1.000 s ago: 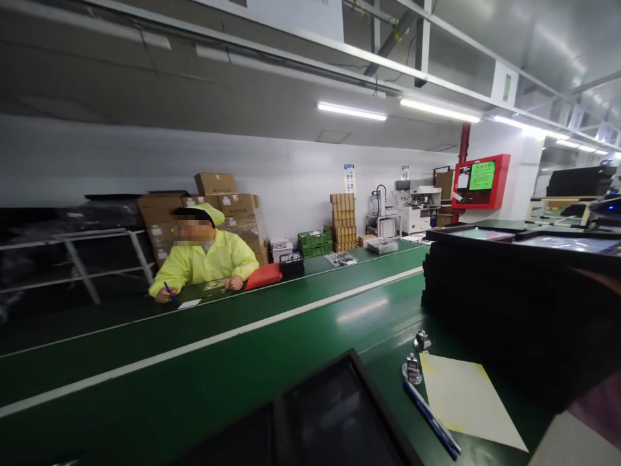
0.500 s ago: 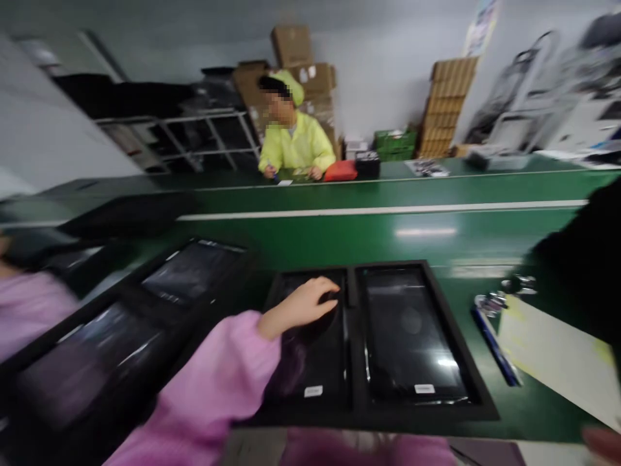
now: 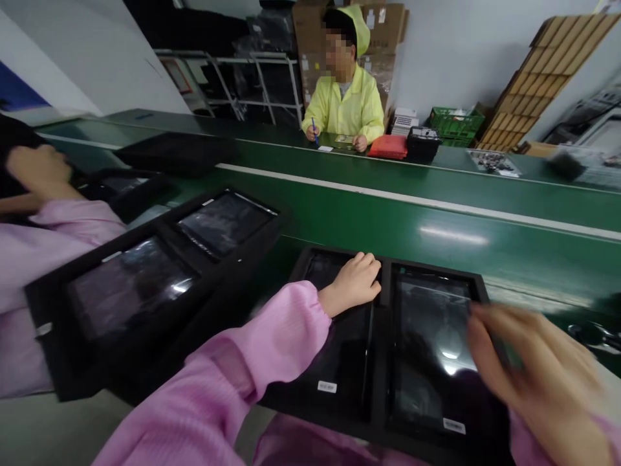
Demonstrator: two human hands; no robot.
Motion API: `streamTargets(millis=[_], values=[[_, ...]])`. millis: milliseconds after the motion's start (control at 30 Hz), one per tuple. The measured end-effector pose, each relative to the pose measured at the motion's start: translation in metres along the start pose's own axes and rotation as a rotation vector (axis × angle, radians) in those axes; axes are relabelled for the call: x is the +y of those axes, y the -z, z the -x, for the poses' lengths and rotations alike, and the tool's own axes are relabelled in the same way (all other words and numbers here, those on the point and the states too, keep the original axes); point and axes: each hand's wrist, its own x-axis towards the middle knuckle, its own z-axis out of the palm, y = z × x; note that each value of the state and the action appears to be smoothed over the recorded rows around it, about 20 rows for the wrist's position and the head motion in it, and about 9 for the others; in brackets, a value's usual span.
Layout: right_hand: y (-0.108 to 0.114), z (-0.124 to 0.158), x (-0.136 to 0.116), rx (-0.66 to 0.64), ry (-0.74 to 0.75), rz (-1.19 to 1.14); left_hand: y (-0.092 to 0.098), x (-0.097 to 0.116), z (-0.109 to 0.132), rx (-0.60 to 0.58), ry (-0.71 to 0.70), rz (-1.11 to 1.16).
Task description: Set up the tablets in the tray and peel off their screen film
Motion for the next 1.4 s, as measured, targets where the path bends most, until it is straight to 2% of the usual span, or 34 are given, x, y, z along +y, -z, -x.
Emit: streamTargets(millis=[100, 167, 300, 433, 533, 767, 1100, 1233, 1400], values=[[-0.043, -0.02, 0.026, -0.091, -0.112, 0.096, -0.004, -0.002, -0.003, 0.037, 0.004, 0.015], [-0.064, -0.019, 0.045, -0.149, -0.199, 0.159, -0.006, -0.004, -0.004, 0.065, 0.005, 0.031], [-0.08, -0.001, 0.062, -0.246, -0.32, 0.206, -0.012, -0.008, -0.005, 0.139, -0.006, 0.067], [-0.085, 0.003, 0.058, -0.319, -0.37, 0.173, -0.015, -0.014, -0.005, 0.202, -0.023, 0.106], [-0.083, 0.0, 0.053, -0.34, -0.407, 0.157, -0.016, -0.019, -0.007, 0.207, -0.01, 0.13], [-0.074, 0.001, 0.041, -0.333, -0.457, 0.107, -0.012, -0.023, -0.007, 0.217, -0.005, 0.116], [-0.078, -0.01, 0.041, -0.308, -0.494, 0.044, -0.011, -0.016, -0.007, 0.238, 0.001, 0.047], [-0.081, -0.006, 0.044, -0.275, -0.498, 0.022, -0.01, -0.016, -0.005, 0.201, 0.008, 0.026], [-0.089, -0.006, 0.053, -0.18, -0.457, -0.01, 0.004, -0.014, 0.001, 0.102, 0.1, -0.062]])
